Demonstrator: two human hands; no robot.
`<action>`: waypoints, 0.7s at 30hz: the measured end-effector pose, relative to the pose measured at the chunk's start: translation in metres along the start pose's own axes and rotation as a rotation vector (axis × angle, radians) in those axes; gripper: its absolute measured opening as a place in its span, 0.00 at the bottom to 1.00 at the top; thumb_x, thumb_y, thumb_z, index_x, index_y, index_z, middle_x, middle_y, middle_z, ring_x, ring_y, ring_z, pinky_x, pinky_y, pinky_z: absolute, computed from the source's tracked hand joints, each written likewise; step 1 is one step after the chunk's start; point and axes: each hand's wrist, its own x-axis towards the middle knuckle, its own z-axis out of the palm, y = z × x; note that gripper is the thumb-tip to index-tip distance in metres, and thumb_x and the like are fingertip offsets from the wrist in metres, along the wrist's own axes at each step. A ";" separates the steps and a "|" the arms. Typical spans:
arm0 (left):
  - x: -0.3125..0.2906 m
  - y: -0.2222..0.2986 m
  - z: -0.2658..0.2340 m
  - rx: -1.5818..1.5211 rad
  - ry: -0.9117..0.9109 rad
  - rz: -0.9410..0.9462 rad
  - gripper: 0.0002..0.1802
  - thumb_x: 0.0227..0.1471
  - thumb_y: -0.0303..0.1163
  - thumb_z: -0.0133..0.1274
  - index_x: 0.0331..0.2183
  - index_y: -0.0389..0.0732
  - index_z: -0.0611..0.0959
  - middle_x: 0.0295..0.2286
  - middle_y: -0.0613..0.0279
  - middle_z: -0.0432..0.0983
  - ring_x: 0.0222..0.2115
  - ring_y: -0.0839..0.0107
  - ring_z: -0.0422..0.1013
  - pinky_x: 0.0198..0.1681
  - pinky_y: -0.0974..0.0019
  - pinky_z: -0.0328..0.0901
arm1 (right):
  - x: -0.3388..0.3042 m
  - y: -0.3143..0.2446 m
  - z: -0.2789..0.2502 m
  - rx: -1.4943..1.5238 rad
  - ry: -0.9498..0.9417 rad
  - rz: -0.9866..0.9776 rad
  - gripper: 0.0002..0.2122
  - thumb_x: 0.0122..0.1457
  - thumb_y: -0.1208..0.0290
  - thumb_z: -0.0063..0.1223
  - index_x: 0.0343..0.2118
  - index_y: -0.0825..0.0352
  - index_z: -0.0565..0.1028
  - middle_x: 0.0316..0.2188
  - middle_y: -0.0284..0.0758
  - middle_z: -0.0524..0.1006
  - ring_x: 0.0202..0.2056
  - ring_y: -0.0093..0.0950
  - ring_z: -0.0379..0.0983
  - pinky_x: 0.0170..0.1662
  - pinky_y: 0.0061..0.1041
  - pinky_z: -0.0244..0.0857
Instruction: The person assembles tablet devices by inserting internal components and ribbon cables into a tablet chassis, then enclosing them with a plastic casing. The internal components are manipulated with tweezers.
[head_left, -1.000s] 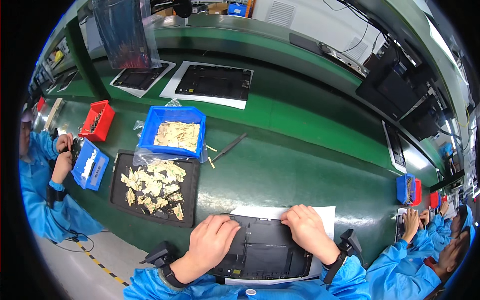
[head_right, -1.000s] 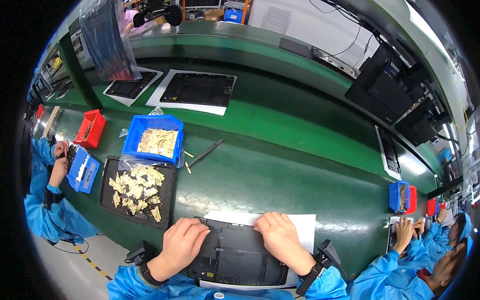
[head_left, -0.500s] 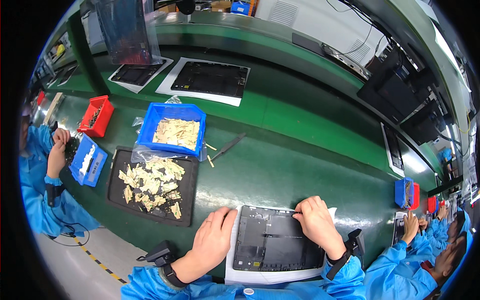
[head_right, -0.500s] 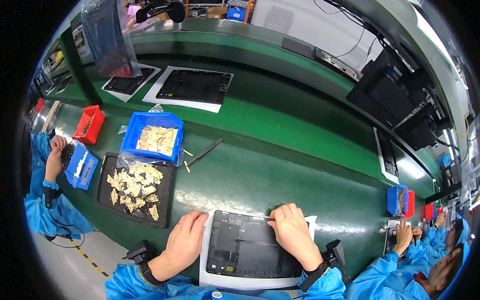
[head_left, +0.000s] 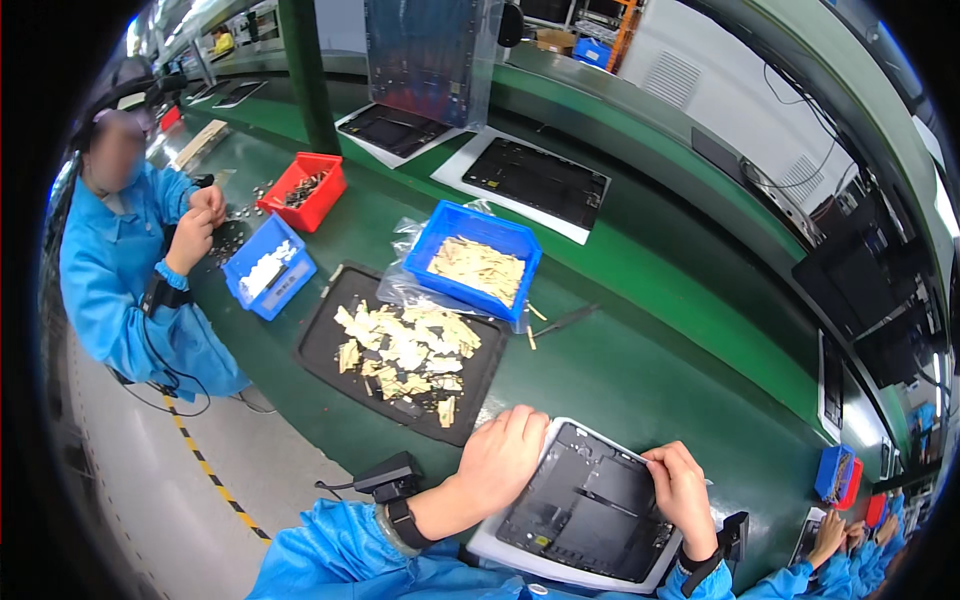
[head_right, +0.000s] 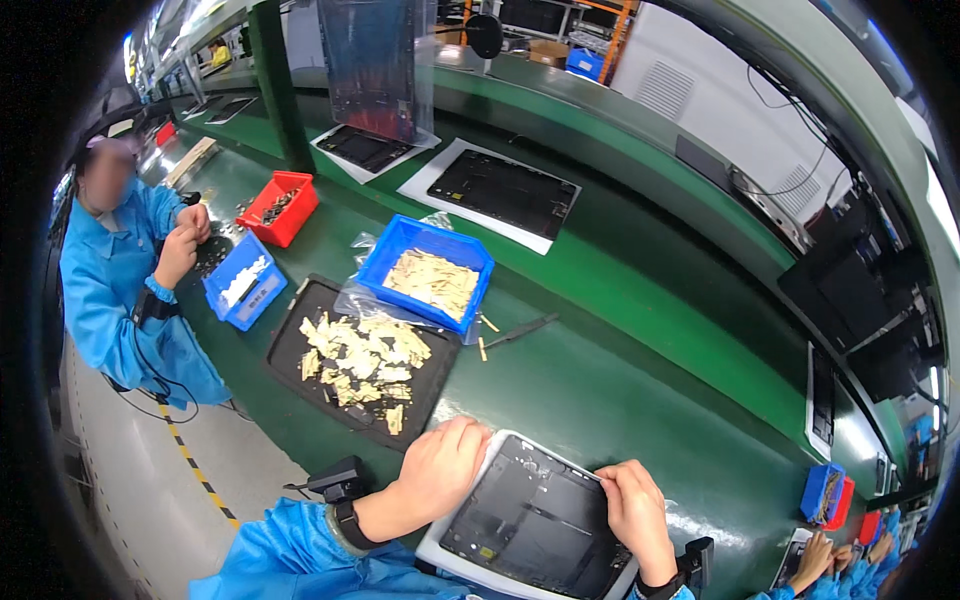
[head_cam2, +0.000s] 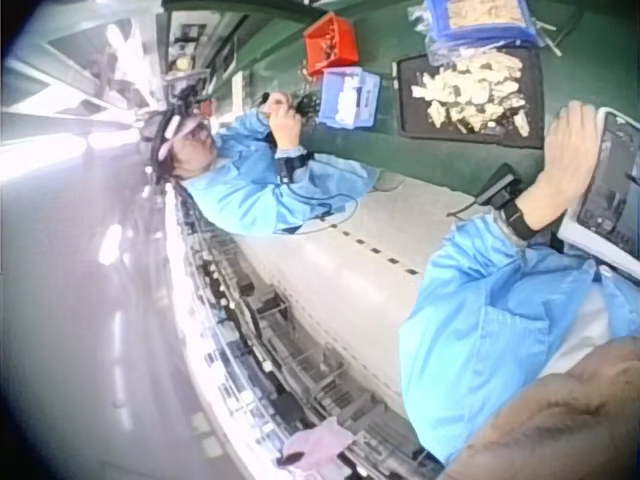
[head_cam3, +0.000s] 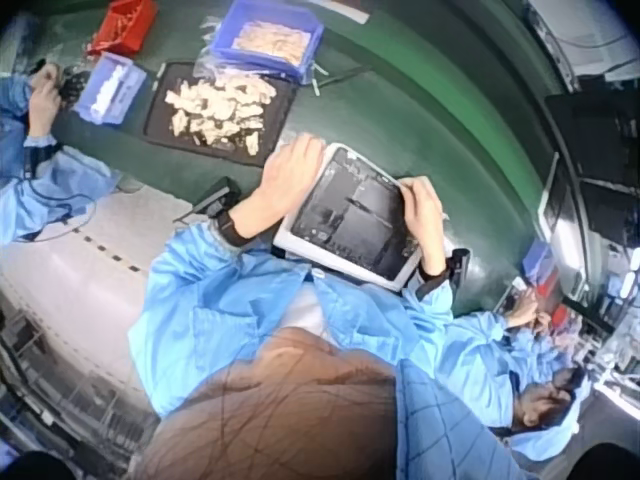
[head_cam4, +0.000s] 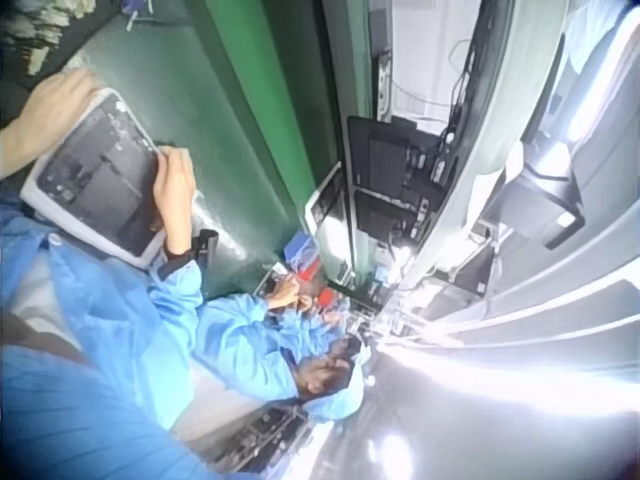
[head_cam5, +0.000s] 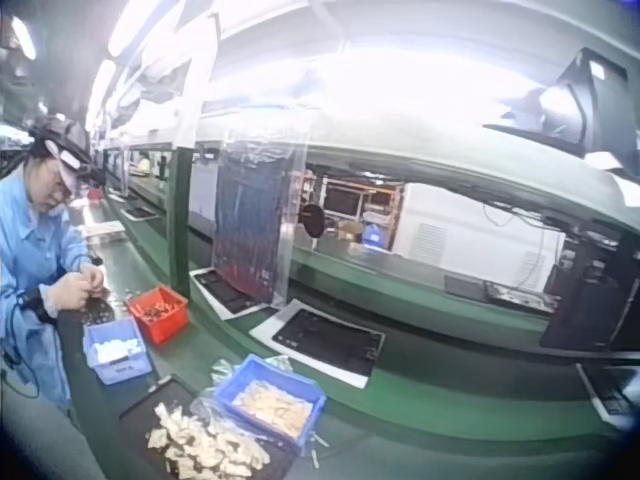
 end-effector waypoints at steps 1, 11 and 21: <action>0.002 -0.003 -0.002 0.086 0.067 0.033 0.08 0.48 0.28 0.55 0.34 0.40 0.76 0.30 0.61 0.73 0.31 0.64 0.72 0.33 0.63 0.66 | 0.002 -0.007 0.005 0.007 0.024 0.001 0.04 0.52 0.81 0.53 0.31 0.67 0.75 0.28 0.39 0.73 0.31 0.40 0.72 0.34 0.33 0.66; -0.008 -0.061 -0.078 0.297 0.059 -0.161 0.12 0.38 0.37 0.64 0.21 0.43 0.78 0.23 0.62 0.69 0.29 0.60 0.68 0.33 0.60 0.61 | 0.012 -0.017 0.007 0.032 0.105 0.078 0.08 0.53 0.76 0.56 0.37 0.67 0.75 0.35 0.40 0.73 0.38 0.40 0.72 0.40 0.32 0.67; 0.000 -0.042 -0.097 -0.144 -0.014 -0.143 0.05 0.43 0.28 0.61 0.25 0.41 0.80 0.28 0.63 0.74 0.30 0.64 0.71 0.34 0.63 0.62 | 0.014 -0.051 -0.007 0.283 0.002 -0.050 0.10 0.53 0.78 0.57 0.39 0.68 0.75 0.36 0.38 0.75 0.36 0.31 0.74 0.37 0.26 0.68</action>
